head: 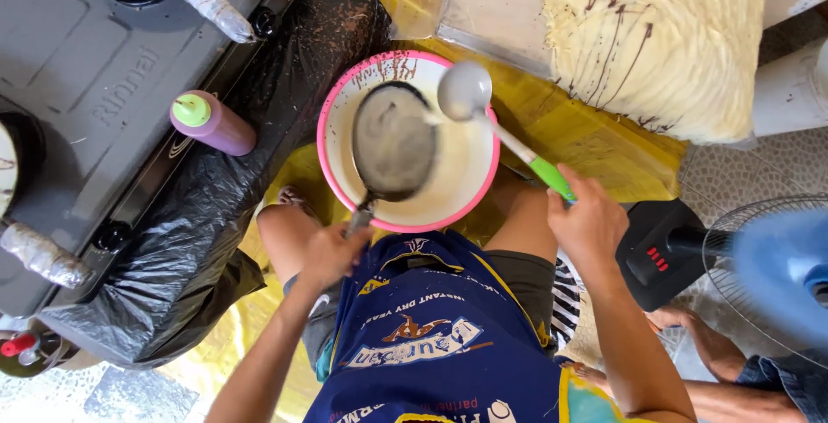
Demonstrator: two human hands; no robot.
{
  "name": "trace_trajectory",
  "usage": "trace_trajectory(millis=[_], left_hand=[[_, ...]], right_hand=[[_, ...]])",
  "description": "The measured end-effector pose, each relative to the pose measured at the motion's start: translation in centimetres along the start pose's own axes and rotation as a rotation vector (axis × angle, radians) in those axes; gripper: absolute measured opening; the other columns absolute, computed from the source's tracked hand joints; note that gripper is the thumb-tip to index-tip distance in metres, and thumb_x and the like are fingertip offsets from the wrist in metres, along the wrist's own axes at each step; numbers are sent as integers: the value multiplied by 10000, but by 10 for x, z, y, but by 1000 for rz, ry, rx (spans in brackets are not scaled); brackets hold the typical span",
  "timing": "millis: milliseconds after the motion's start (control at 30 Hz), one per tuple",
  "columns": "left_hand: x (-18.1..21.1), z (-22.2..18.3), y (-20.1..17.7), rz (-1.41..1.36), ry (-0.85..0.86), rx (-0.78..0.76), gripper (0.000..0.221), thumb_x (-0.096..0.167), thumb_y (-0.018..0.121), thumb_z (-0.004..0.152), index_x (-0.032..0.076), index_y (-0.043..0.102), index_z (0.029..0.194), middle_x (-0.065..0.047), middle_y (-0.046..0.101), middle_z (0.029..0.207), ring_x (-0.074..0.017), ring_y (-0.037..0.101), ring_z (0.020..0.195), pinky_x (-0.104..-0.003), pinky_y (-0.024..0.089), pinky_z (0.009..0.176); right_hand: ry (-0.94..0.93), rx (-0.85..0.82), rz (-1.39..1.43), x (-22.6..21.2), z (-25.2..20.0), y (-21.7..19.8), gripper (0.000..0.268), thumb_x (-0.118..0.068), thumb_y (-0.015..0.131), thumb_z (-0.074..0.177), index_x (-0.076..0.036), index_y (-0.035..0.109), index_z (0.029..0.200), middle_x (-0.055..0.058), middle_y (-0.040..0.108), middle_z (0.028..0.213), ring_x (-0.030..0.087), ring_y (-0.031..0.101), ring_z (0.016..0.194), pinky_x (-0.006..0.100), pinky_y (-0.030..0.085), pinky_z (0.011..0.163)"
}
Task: Preparing and cooking crepes on a multi-burner stove, including pouring batter, spreading it, and stacking finished crepes.
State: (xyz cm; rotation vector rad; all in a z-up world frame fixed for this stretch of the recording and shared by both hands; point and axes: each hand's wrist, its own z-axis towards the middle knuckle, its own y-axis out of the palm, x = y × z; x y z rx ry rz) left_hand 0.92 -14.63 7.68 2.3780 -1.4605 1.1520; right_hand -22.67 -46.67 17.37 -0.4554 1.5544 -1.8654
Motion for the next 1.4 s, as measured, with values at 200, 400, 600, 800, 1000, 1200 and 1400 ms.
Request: trace_trajectory(millis=[200, 400, 600, 800, 1000, 1200, 1400], left_hand=[[31, -45, -39, 1020, 462, 774, 502, 673, 575, 911, 184, 573, 800, -78, 620, 667, -282, 684, 684, -387, 538, 648], [2, -30, -31, 1183, 792, 994, 483, 520, 598, 1046, 183, 454, 730, 29, 404, 534, -119, 347, 383, -331, 250, 342], [-1, -27, -20, 1143, 845, 977, 470, 442, 539, 1078, 198, 434, 690, 46, 406, 518, -78, 319, 360, -307, 205, 335], [-25, -1, -15, 1149, 754, 879, 362, 330, 574, 1048, 193, 501, 721, 60, 467, 511, -74, 366, 379, -293, 246, 345], [-39, 13, -7, 1027, 680, 883, 322, 459, 616, 959, 190, 519, 812, 33, 528, 563, -158, 513, 380, -370, 338, 318], [-56, 34, 10, 773, 418, 712, 457, 592, 533, 987, 173, 556, 805, -45, 647, 634, -294, 626, 494, -462, 424, 410], [-30, 7, 22, -106, -23, 119, 461, 581, 622, 929, 131, 632, 829, -57, 652, 589, -181, 589, 477, -345, 467, 502]], right_hand=[[57, -518, -204, -9, 1, 76, 312, -329, 596, 828, -266, 759, 1086, 71, 724, 922, 370, 752, 900, 512, 592, 828], [-146, -735, -272, -24, -22, 150, 296, -214, 612, 771, -225, 694, 1055, 45, 704, 876, 300, 707, 781, 464, 534, 616], [-100, -826, -241, -23, -40, 189, 485, -152, 619, 802, -229, 613, 1281, 86, 678, 1008, 328, 712, 852, 451, 570, 721], [-87, -843, -171, -18, -41, 195, 470, -213, 472, 916, -275, 590, 1366, 88, 687, 1022, 353, 708, 902, 487, 555, 728], [-55, -884, -171, -90, 20, 65, 585, -530, 451, 971, -294, 471, 1506, 110, 683, 1188, 343, 680, 1073, 534, 531, 857], [-413, -333, 445, -198, 122, 42, 390, -303, 563, 1011, -169, 643, 1369, 74, 715, 1237, 286, 695, 1057, 429, 562, 854], [-293, -846, 706, -387, 234, 96, 813, -629, 363, 939, -119, 381, 1571, 113, 499, 1554, 269, 512, 1404, 406, 390, 1112]])
